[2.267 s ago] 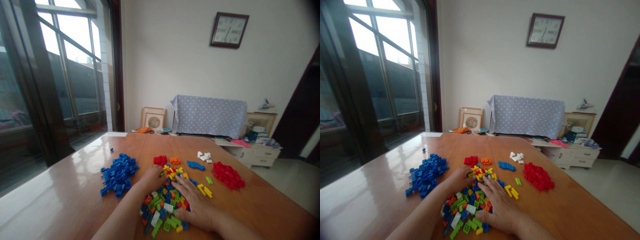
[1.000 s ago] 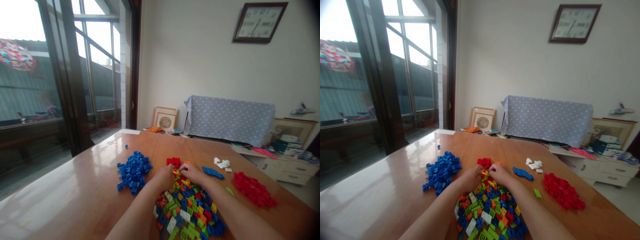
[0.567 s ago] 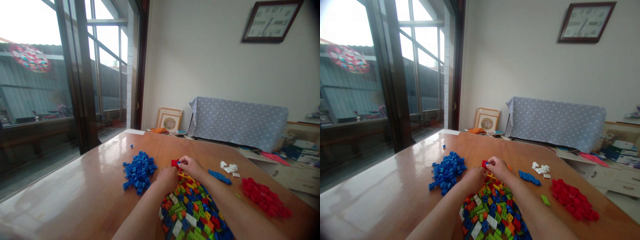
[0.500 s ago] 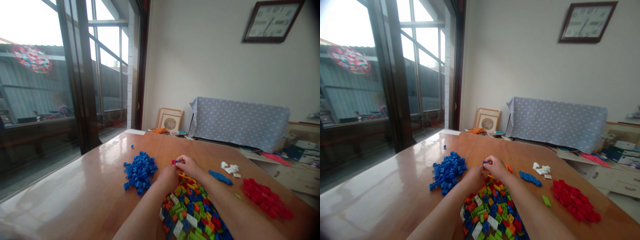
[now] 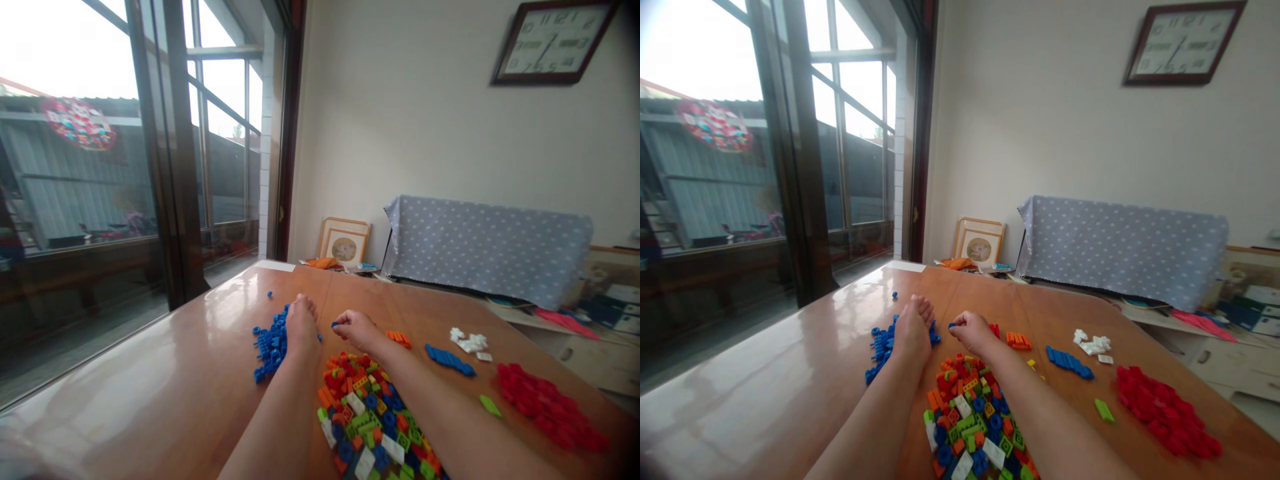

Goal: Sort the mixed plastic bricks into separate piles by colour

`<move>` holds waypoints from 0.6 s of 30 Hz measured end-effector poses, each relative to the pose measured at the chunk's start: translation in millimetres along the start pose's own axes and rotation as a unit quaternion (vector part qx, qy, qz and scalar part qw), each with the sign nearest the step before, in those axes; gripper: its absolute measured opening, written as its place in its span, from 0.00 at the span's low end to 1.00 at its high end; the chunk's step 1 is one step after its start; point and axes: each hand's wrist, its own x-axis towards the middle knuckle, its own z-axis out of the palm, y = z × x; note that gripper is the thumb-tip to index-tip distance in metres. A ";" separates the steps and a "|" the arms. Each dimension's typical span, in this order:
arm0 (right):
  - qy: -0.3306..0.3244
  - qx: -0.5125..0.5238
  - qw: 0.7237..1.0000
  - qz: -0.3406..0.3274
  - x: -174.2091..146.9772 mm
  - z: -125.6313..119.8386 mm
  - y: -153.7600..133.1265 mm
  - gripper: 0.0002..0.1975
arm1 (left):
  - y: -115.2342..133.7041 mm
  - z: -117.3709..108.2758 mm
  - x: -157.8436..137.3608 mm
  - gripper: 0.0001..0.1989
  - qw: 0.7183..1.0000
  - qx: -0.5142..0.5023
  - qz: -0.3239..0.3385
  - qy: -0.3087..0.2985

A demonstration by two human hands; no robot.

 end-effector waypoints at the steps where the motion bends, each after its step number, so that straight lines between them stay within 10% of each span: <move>1: -0.005 0.000 1.000 0.004 0.2 5.0 -3.1 0.09 | 5.7 -1.7 3.4 0.15 0.999 -0.027 -0.002 0.020; 8: -0.028 0.002 1.000 0.002 -1.3 17.6 -16.9 0.11 | 11.9 -10.6 14.1 0.17 0.998 -0.032 -0.025 0.051; 18: 0.089 -0.228 0.969 0.044 2.7 -79.2 36.1 0.07 | 2.8 -3.1 9.4 0.15 0.999 -0.023 -0.002 0.040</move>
